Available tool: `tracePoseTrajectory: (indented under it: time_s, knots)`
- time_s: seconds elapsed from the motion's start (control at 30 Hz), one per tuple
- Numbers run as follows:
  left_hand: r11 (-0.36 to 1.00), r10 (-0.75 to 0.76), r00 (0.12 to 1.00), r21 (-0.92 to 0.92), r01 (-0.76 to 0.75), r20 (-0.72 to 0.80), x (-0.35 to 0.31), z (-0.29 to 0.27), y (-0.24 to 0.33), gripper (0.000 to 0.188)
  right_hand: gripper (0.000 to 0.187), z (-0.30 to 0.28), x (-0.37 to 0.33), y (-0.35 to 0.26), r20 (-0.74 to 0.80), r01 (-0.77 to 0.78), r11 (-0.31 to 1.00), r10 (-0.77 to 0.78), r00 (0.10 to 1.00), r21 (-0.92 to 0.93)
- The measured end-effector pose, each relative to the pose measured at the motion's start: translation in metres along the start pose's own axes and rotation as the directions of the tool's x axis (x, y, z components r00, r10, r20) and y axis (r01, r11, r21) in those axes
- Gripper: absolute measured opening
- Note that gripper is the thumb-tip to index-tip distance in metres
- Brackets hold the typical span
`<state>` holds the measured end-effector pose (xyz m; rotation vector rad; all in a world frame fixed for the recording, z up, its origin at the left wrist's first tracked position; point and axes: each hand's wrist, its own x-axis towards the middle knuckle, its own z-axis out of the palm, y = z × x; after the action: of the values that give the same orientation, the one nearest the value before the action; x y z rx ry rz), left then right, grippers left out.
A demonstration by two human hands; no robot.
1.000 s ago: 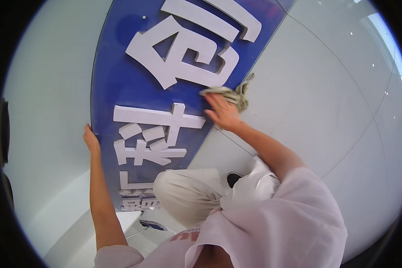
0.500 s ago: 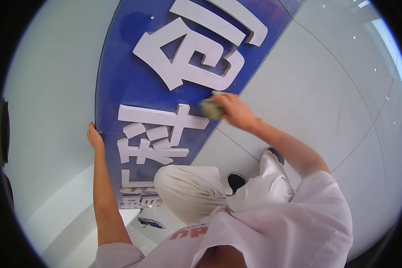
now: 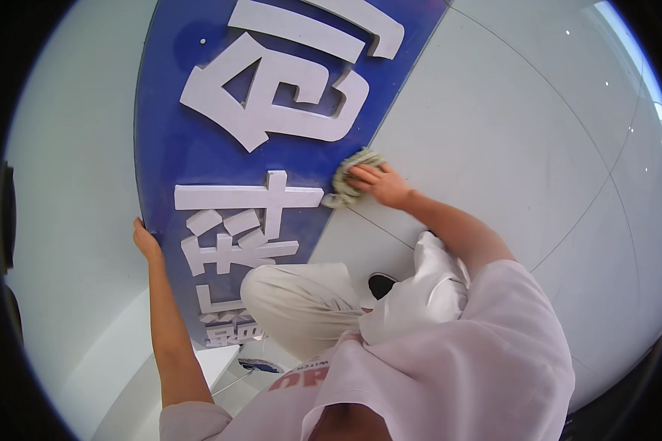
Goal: The person wipes a large blue wall-mounted sign with white Chinese characters using a cloth. They move along the sign, cleaning individual characters and the surrounding blue surface in a repetitive wiping motion.
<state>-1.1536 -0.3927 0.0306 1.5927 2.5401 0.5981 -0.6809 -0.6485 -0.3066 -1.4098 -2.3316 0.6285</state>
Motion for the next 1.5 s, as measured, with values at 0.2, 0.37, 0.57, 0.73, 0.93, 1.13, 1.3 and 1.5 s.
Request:
tracePoseTrajectory:
  time_s: [0.2,0.37,0.57,0.73,0.93,1.13,1.3,1.5]
  knots:
    - [0.999,0.007,1.000,-0.037,-0.008,-0.008,-0.008,0.007,0.010,0.057,0.042,-0.045,0.006,0.140,-0.479,-0.348,0.931,0.358,0.802,0.114]
    - [0.998,0.033,0.999,-0.055,-0.031,0.035,-0.002,0.013,0.016,0.058,0.045,-0.081,0.102,0.150,-0.700,-0.558,0.616,0.709,0.086,0.556]
    - [1.000,0.010,1.000,-0.025,-0.010,0.018,-0.006,0.004,0.004,0.058,0.054,-0.003,0.058,-0.012,-0.518,-0.490,0.738,0.674,0.527,0.464]
    - [0.999,0.039,0.999,0.001,-0.039,0.033,0.001,0.002,0.005,0.057,0.047,-0.026,0.006,-0.024,-0.029,-0.177,0.802,0.235,0.972,0.571]
    - [0.999,0.037,0.999,-0.004,-0.037,-0.003,-0.009,0.003,0.011,0.057,0.039,-0.129,0.048,0.007,-0.357,-0.124,0.565,0.661,0.660,0.816]
    - [1.000,0.014,1.000,-0.020,-0.014,0.006,-0.002,0.005,0.003,0.059,0.038,-0.158,0.100,0.022,-0.237,-0.484,0.829,0.548,0.802,0.281]
    - [0.999,0.025,1.000,0.024,-0.025,0.013,-0.004,0.007,0.001,0.058,0.028,-0.168,0.130,0.014,0.151,-0.621,0.747,0.603,0.783,0.237]
    - [0.998,-0.036,0.998,0.043,0.034,0.042,-0.011,0.007,0.021,0.057,0.030,-0.153,0.129,0.017,0.103,-0.595,0.477,0.719,0.688,0.646]
